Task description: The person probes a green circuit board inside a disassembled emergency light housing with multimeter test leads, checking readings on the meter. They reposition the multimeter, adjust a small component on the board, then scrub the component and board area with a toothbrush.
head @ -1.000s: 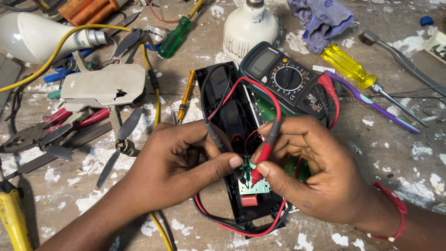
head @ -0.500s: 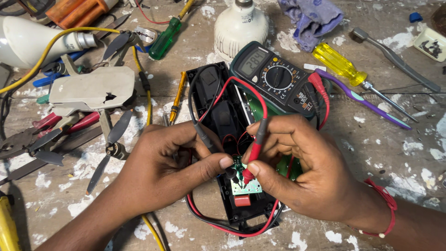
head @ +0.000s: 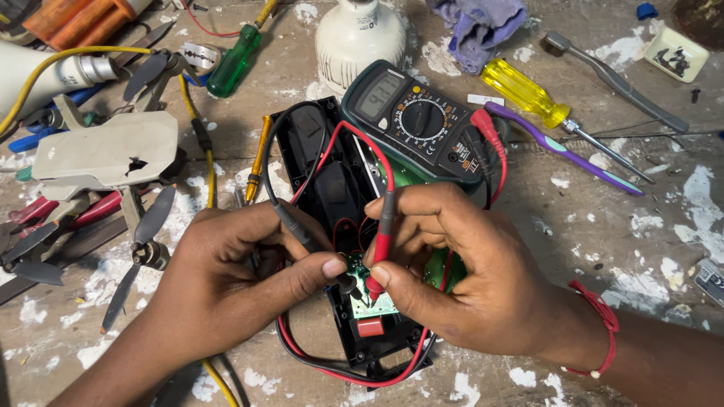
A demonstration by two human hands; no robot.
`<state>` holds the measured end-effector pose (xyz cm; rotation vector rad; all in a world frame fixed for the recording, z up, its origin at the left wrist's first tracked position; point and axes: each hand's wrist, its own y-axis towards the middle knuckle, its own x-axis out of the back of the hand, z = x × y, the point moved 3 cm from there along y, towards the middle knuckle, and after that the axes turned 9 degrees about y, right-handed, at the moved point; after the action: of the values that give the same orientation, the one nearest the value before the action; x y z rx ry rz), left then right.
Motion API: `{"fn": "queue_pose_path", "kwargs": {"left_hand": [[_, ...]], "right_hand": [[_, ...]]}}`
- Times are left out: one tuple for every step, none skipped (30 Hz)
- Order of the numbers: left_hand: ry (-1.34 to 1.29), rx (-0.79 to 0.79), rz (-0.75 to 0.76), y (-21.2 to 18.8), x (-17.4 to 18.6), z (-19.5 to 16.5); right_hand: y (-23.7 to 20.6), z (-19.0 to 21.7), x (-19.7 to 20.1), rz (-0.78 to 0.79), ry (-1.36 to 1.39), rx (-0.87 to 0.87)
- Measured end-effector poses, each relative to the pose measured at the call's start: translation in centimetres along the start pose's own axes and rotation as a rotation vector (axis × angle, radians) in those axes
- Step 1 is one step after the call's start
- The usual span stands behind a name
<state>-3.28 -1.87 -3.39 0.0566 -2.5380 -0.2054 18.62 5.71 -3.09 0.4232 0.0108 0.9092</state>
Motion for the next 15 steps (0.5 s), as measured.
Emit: {"fn": "queue_pose_path", "kwargs": {"left_hand": [[0.004, -0.009, -0.005, -0.03, -0.01, 0.02], [-0.004, 0.010, -0.003, -0.08, -0.05, 0.14], [-0.014, 0.029, 0.000, -0.17, -0.14, 0.27], [-0.023, 0.047, 0.004, -0.24, -0.24, 0.43], [-0.054, 0.043, 0.011, -0.28, -0.35, 0.54], [-0.084, 0.038, 0.018, -0.32, -0.44, 0.67], [-0.116, 0.034, 0.026, -0.38, -0.53, 0.79], [-0.103, 0.006, 0.024, -0.46, -0.57, 0.81], [-0.089, -0.023, 0.021, -0.50, -0.58, 0.83], [-0.075, -0.052, 0.018, -0.49, -0.60, 0.83], [-0.081, -0.051, 0.018, -0.47, -0.67, 0.89], [-0.085, -0.050, 0.016, -0.47, -0.70, 0.88], [-0.089, -0.049, 0.012, -0.50, -0.70, 0.81], [-0.079, -0.020, 0.011, -0.52, -0.65, 0.78], [-0.070, 0.009, 0.010, -0.51, -0.61, 0.74]], "right_hand": [[0.03, 0.02, 0.03, 0.001, -0.001, 0.004], [0.05, 0.01, 0.03, 0.003, 0.000, 0.000], [0.02, 0.01, 0.05, 0.004, 0.001, -0.005], [-0.01, 0.01, 0.07, 0.003, 0.002, -0.010], [-0.04, 0.00, 0.10, 0.004, 0.001, -0.010], [-0.08, -0.02, 0.13, 0.005, -0.001, -0.010], [-0.14, -0.02, 0.17, 0.005, -0.002, -0.011], [-0.21, -0.02, 0.20, 0.008, 0.003, -0.012], [-0.25, -0.02, 0.24, 0.012, 0.008, -0.012], [-0.29, -0.02, 0.26, 0.016, 0.013, -0.012], [-0.32, -0.01, 0.29, 0.016, 0.017, -0.014], [-0.33, 0.00, 0.30, 0.018, 0.021, -0.014], [-0.32, 0.02, 0.31, 0.022, 0.026, -0.013], [-0.28, 0.03, 0.32, 0.025, 0.028, -0.012], [-0.26, 0.04, 0.34, 0.028, 0.029, -0.011]]}}
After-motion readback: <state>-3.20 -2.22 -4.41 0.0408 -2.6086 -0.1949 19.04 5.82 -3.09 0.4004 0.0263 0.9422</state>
